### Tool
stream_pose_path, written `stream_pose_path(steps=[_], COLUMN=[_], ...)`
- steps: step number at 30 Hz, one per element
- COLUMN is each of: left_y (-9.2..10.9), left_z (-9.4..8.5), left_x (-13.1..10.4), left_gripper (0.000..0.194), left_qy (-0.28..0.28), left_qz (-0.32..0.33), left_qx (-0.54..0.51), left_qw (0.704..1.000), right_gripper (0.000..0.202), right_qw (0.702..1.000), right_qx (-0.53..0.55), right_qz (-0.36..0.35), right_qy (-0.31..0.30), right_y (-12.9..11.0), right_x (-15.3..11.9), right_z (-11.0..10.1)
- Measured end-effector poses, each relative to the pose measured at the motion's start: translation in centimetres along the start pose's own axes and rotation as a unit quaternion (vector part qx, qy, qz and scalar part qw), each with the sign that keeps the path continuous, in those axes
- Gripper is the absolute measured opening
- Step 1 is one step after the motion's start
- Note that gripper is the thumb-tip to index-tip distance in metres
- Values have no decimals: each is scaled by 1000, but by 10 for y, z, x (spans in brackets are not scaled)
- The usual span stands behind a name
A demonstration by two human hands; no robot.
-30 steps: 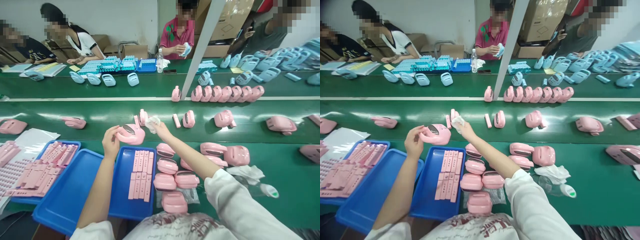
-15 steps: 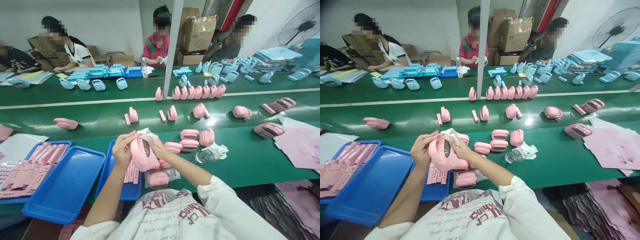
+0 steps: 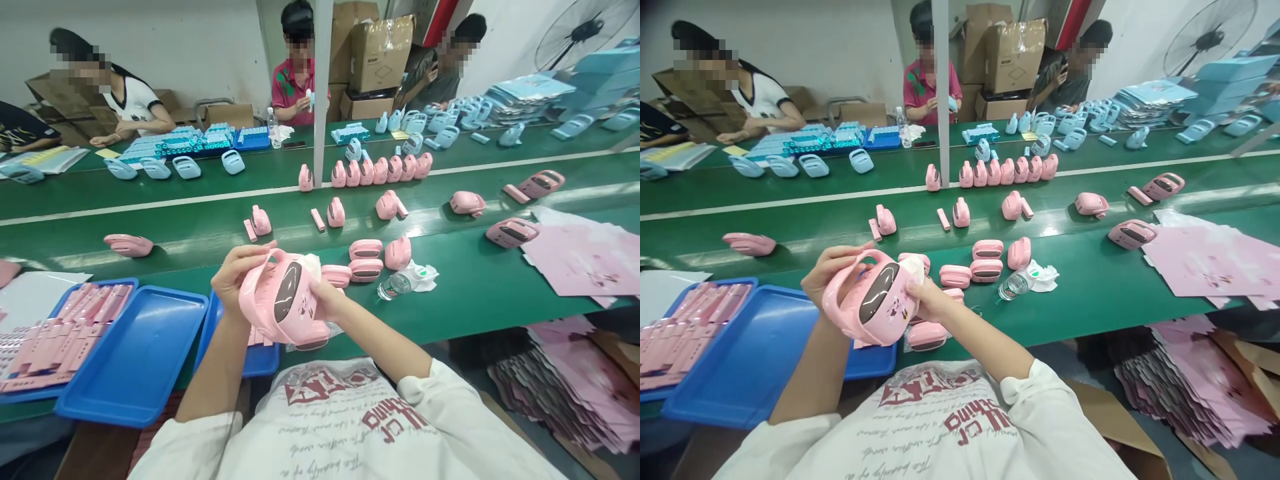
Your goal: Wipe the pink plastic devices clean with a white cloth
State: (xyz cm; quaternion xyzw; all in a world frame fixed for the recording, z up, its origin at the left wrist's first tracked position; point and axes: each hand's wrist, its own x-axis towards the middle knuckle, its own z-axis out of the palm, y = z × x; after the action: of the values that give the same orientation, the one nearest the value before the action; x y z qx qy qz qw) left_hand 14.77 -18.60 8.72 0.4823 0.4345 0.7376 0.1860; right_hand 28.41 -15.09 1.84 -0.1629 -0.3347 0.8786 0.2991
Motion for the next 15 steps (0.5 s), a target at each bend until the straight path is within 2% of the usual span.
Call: stream_pose_path(steps=[2, 5, 8, 10, 13, 15], left_y=[2, -2, -8, -11, -13, -12], left_z=[7, 12, 16, 20, 31, 38], left_x=[4, 6, -8, -26, -49, -54], left_gripper=[14, 29, 37, 42, 69, 83], left_qy=[-13, -30, 12, 33, 9, -4], left_qz=[-40, -181, -281, -295, -311, -298], left_qx=[-3, 20, 6, -13, 29, 62], left_qw=[999, 983, 960, 955, 950, 952], right_gripper=[67, 57, 51, 49, 50, 51], right_qw=[999, 987, 971, 964, 965, 966], right_qx=[39, 102, 126, 112, 44, 1], right_qz=[17, -11, -59, -100, -148, -162], right_qy=[32, 124, 193, 221, 212, 204], right_y=[1, -5, -18, -27, -35, -40], right_x=[-8, -13, -13, -15, -22, -25], right_z=[3, 7, 8, 6, 0, -8])
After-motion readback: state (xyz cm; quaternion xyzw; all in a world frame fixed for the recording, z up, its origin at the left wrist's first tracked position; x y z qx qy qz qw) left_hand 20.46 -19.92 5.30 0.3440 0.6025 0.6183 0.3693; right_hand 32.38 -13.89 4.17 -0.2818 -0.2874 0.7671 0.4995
